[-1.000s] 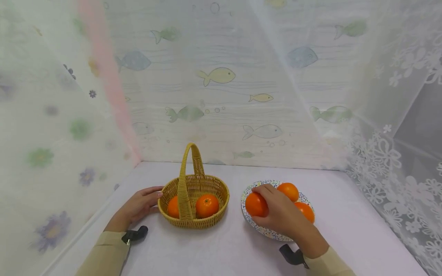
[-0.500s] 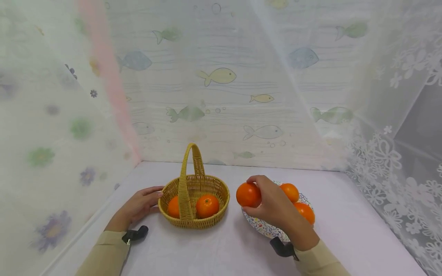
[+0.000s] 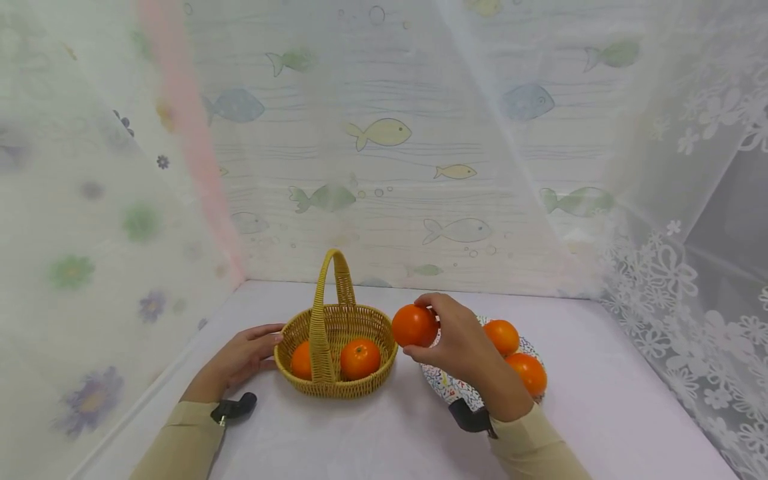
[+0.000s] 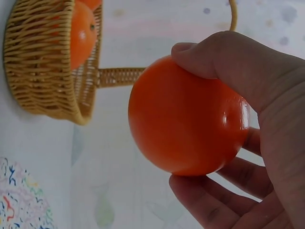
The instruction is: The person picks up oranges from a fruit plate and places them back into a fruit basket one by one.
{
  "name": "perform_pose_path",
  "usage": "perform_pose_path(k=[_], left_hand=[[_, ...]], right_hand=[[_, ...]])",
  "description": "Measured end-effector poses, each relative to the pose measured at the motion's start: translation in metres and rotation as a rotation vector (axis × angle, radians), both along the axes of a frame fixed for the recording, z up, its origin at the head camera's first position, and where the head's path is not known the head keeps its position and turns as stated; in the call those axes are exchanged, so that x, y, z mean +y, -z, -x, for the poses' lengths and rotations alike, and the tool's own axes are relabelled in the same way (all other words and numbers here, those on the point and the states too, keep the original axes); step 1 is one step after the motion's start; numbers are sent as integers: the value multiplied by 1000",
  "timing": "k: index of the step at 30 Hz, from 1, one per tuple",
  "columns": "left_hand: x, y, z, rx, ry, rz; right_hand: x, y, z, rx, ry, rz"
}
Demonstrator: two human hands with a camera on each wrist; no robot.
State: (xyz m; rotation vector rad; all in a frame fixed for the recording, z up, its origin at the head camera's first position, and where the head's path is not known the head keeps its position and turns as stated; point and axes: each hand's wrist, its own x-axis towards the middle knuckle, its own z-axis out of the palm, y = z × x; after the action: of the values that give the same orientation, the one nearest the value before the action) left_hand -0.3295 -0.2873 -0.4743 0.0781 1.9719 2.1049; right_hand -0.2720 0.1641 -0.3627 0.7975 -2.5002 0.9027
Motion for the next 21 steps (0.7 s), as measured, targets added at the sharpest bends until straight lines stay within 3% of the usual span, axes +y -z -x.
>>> perform_pose_path(k=[7,15,21], left_hand=[[1,0,-2,6,11,-3],[1,2,0,-8,-6,-5],[1,1,1,7,1,-20]], right_hand=[[-7,-5,3,63,-12,19],[-11,2,7,25,-11,50],[-16,7,11,45,-26,35]])
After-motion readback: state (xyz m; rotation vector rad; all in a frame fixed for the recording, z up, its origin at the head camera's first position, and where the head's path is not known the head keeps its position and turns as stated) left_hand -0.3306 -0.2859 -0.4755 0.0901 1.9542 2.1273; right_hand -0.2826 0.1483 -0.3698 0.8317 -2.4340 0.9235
